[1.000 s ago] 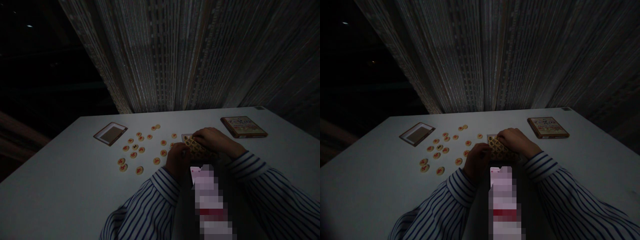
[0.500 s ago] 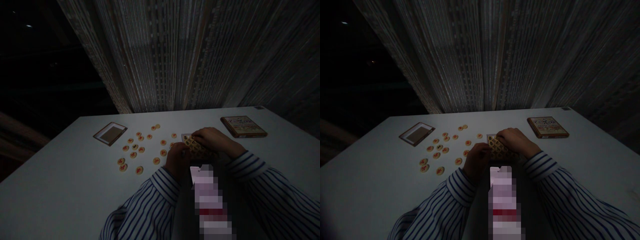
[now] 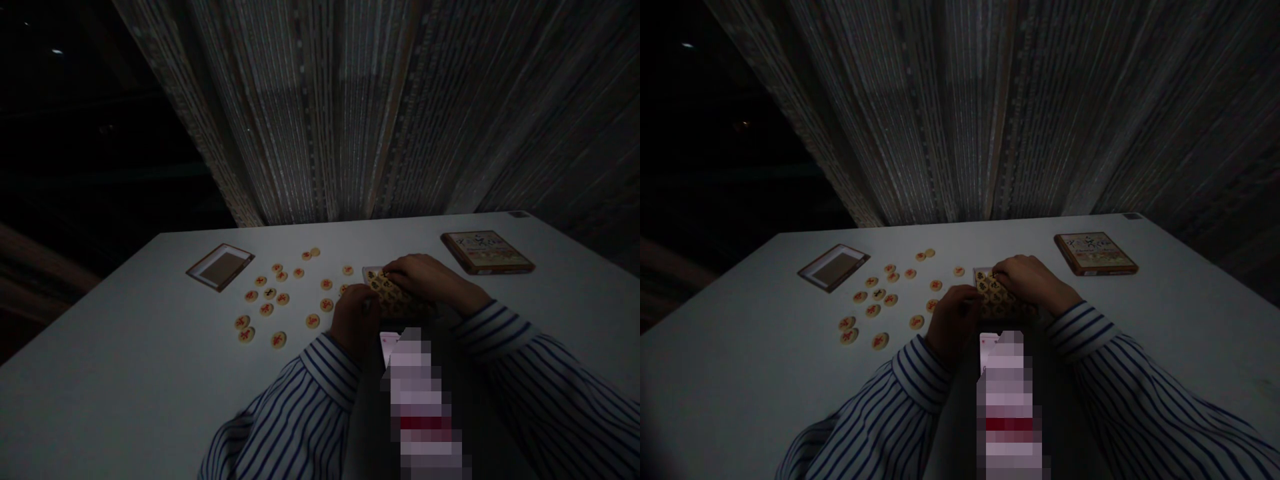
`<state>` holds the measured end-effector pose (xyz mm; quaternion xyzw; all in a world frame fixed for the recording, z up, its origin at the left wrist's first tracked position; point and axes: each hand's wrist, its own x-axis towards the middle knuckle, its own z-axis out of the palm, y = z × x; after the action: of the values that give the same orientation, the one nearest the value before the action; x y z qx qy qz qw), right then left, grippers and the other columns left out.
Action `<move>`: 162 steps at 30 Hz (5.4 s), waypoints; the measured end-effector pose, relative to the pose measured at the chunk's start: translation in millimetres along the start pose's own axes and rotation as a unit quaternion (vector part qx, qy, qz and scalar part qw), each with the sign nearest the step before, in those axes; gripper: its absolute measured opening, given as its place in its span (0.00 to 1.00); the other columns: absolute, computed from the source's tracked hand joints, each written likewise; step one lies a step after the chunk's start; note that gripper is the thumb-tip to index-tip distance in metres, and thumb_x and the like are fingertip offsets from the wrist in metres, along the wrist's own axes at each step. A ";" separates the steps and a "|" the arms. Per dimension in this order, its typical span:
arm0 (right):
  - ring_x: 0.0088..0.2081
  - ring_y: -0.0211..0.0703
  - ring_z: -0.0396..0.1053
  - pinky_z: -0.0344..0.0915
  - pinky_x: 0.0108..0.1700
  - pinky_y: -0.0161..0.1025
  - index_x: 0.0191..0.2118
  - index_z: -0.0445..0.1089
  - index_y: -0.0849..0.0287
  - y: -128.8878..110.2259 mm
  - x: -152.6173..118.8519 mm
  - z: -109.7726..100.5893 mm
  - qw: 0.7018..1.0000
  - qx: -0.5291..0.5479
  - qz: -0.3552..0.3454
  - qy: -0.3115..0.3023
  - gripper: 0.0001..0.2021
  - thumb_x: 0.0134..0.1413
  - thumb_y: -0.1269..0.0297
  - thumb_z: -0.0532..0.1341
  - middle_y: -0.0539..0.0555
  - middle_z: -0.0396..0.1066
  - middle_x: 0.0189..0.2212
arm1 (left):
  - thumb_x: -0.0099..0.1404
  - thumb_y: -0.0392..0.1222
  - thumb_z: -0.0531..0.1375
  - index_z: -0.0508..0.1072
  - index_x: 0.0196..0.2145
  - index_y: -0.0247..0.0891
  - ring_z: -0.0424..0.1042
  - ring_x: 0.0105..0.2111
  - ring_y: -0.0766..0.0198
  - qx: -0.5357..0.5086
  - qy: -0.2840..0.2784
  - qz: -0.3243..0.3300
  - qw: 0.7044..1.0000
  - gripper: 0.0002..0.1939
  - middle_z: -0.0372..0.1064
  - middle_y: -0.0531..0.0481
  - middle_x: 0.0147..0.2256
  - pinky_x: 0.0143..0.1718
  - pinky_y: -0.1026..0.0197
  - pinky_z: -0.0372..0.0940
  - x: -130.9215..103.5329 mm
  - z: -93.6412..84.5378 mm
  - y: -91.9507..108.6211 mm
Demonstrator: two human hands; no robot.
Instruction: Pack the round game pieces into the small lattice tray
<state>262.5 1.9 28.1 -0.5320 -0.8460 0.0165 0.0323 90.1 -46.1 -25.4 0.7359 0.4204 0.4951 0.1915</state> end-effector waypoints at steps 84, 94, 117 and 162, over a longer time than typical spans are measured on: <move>0.30 0.43 0.70 0.60 0.30 0.36 0.34 0.69 0.58 -7.6 -70.4 10.4 0.966 0.115 0.174 0.155 0.14 0.56 0.59 0.48 0.54 0.74 0.29 | 0.56 0.33 0.58 0.72 0.29 0.35 0.66 0.25 0.69 0.064 0.000 -0.086 0.994 0.03 0.69 0.51 0.27 0.29 0.65 0.63 1.6 -12.4 15.2; 0.30 0.43 0.69 0.60 0.30 0.37 0.33 0.68 0.59 -11.9 -71.5 8.0 0.964 0.138 0.170 0.151 0.14 0.57 0.58 0.49 0.54 0.73 0.28 | 0.55 0.31 0.58 0.71 0.27 0.34 0.65 0.25 0.69 0.049 0.009 -0.090 0.995 0.02 0.67 0.52 0.25 0.29 0.65 0.62 3.7 -13.1 15.3; 0.33 0.43 0.69 0.62 0.35 0.39 0.35 0.70 0.61 -32.6 -71.2 4.7 0.956 0.156 0.068 0.240 0.12 0.56 0.62 0.51 0.55 0.72 0.31 | 0.57 0.32 0.56 0.73 0.36 0.35 0.67 0.27 0.68 -0.014 0.067 -0.093 0.993 0.09 0.70 0.49 0.29 0.30 0.65 0.63 0.2 -24.0 14.2; 0.38 0.47 0.70 0.62 0.40 0.44 0.39 0.72 0.59 -115.1 20.1 -28.2 0.983 0.034 -0.145 0.106 0.13 0.56 0.65 0.50 0.56 0.75 0.36 | 0.56 0.35 0.55 0.73 0.41 0.36 0.70 0.40 0.54 0.335 -0.091 -0.153 0.925 0.14 0.73 0.42 0.39 0.43 0.55 0.62 5.7 -170.3 -58.5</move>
<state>152.4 -30.0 64.2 -0.4014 -0.9047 -0.0157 0.1417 -85.6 -30.9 11.3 0.7260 0.6497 0.2208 0.0447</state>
